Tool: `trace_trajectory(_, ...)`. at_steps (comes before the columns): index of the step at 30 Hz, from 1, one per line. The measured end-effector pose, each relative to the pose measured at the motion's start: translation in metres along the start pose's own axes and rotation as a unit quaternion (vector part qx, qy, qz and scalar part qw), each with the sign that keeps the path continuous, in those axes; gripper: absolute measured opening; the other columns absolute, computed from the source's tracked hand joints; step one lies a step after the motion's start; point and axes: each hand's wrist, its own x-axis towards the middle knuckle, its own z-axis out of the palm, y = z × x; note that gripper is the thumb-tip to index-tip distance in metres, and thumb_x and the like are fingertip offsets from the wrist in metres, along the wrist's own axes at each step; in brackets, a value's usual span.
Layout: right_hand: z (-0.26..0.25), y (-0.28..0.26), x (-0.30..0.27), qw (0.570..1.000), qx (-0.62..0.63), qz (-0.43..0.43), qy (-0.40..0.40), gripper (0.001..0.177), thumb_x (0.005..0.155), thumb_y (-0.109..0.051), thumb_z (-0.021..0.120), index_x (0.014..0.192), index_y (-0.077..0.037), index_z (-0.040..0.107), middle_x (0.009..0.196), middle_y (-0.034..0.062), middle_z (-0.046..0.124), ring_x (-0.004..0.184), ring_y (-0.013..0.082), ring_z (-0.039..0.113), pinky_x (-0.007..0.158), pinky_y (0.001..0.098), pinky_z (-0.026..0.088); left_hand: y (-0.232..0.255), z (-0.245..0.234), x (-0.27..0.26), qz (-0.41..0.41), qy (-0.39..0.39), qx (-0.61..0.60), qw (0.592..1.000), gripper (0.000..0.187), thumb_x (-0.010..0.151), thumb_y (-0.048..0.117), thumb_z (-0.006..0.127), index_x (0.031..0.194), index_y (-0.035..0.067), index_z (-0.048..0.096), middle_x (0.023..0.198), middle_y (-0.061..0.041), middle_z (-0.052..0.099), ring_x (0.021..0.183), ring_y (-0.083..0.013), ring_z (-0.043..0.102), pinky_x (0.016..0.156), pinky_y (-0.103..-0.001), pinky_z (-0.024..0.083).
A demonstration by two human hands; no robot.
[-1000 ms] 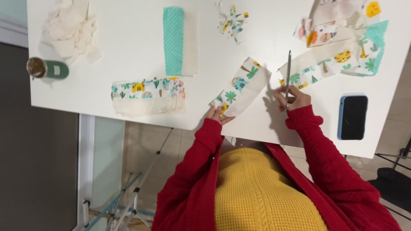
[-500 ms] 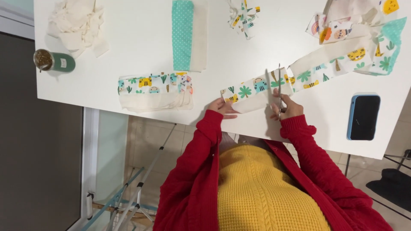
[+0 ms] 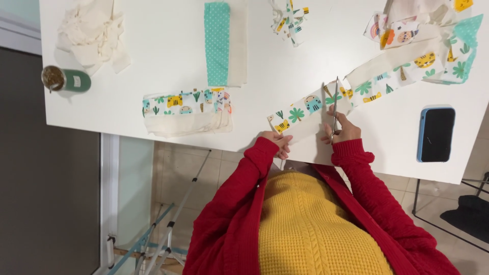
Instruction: Cutting patterned fabric into smaller strips using scissors.
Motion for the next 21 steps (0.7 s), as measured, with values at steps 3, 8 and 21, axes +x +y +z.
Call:
trace_trajectory(3, 0.003, 0.005, 0.000, 1.000, -0.003, -0.023, 0.010, 0.046, 0.095, -0.009, 0.069, 0.139, -0.012, 0.057, 0.105, 0.0180, 0.074, 0.071, 0.0224, 0.077, 0.056, 0.0309, 0.063, -0.002, -0.006, -0.003, 0.019, 0.031, 0.005, 0.999, 0.037, 0.098, 0.027, 0.068, 0.094, -0.010, 0.067, 0.069, -0.015, 0.069, 0.047, -0.0183, 0.065, 0.045, -0.030, 0.058)
trace_trajectory(8, 0.006, 0.009, 0.000, 1.000, -0.015, -0.009, 0.010, 0.047, 0.098, -0.012, 0.070, 0.142, -0.012, 0.056, 0.101, 0.0207, 0.077, 0.072, 0.0224, 0.077, 0.058, 0.0304, 0.062, 0.015, 0.003, -0.020, 0.043, 0.038, -0.009, 0.998, 0.046, 0.101, 0.039, 0.061, 0.100, -0.006, 0.068, 0.066, -0.012, 0.068, 0.044, -0.0161, 0.062, 0.040, -0.027, 0.054)
trace_trajectory(21, 0.008, 0.003, -0.008, 0.999, -0.040, -0.021, 0.024, 0.048, 0.097, -0.015, 0.069, 0.143, -0.012, 0.055, 0.096, 0.0184, 0.076, 0.069, 0.0233, 0.076, 0.058, 0.0314, 0.062, -0.010, 0.008, -0.007, 0.036, 0.028, 0.024, 0.999, 0.027, 0.097, 0.022, 0.069, 0.097, -0.004, 0.072, 0.070, -0.015, 0.071, 0.046, -0.0181, 0.065, 0.042, -0.029, 0.056)
